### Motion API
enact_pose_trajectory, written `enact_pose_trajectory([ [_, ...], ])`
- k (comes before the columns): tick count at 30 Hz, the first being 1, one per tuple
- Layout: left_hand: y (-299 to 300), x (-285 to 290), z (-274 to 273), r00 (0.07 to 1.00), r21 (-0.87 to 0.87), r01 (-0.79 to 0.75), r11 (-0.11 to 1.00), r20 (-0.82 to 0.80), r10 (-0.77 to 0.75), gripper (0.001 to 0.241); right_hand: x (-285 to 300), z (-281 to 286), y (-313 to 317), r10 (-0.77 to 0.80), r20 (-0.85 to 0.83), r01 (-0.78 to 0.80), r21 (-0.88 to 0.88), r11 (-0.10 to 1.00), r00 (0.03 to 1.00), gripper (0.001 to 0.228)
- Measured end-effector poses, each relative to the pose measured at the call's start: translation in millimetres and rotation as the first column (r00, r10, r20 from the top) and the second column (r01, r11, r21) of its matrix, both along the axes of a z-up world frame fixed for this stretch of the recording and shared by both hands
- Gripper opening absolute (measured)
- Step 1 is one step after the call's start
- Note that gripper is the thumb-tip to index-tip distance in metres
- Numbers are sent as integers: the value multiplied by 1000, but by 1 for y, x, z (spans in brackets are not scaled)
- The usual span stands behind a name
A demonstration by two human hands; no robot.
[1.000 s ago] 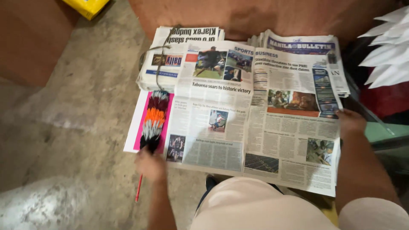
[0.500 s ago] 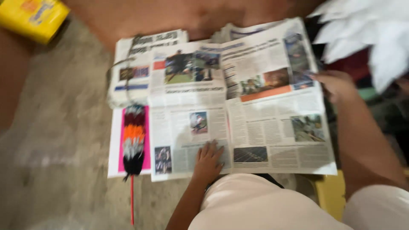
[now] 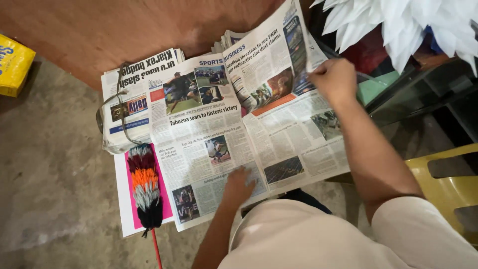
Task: Dusting and flipping through pages of archived newspapers using a feather duster.
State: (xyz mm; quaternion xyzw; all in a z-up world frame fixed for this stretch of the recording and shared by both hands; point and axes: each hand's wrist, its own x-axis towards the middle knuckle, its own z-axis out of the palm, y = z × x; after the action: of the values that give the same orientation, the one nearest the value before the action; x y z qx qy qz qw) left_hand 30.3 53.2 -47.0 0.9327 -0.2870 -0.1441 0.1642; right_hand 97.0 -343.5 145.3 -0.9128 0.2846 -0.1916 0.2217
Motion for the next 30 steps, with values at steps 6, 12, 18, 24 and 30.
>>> enact_pose_trajectory([
  [6, -54, 44, 145, 993, -705, -110, 700, -47, 109, 35, -21, 40, 94, 199, 38, -201, 295, 934, 979, 29],
  [12, -70, 60, 215, 905, -822, -425, 380, -379, 191, 34, -28, 54, 136, 464, 141, -460, 545, 701, 875, 13],
  [18, -67, 61, 216, 807, -768, -590, 249, -553, 206, 35, -27, 72, 157, 544, 34, -506, 417, 755, 839, 20],
  [24, -54, 63, 220, 748, -751, -650, 120, -602, 280, 33, -9, 32, 169, 588, 114, -576, 415, 704, 801, 22],
  [30, -40, 59, 227, 684, -734, -679, -35, -649, 333, 19, 1, 19, 184, 602, 173, -613, 407, 677, 780, 24],
])
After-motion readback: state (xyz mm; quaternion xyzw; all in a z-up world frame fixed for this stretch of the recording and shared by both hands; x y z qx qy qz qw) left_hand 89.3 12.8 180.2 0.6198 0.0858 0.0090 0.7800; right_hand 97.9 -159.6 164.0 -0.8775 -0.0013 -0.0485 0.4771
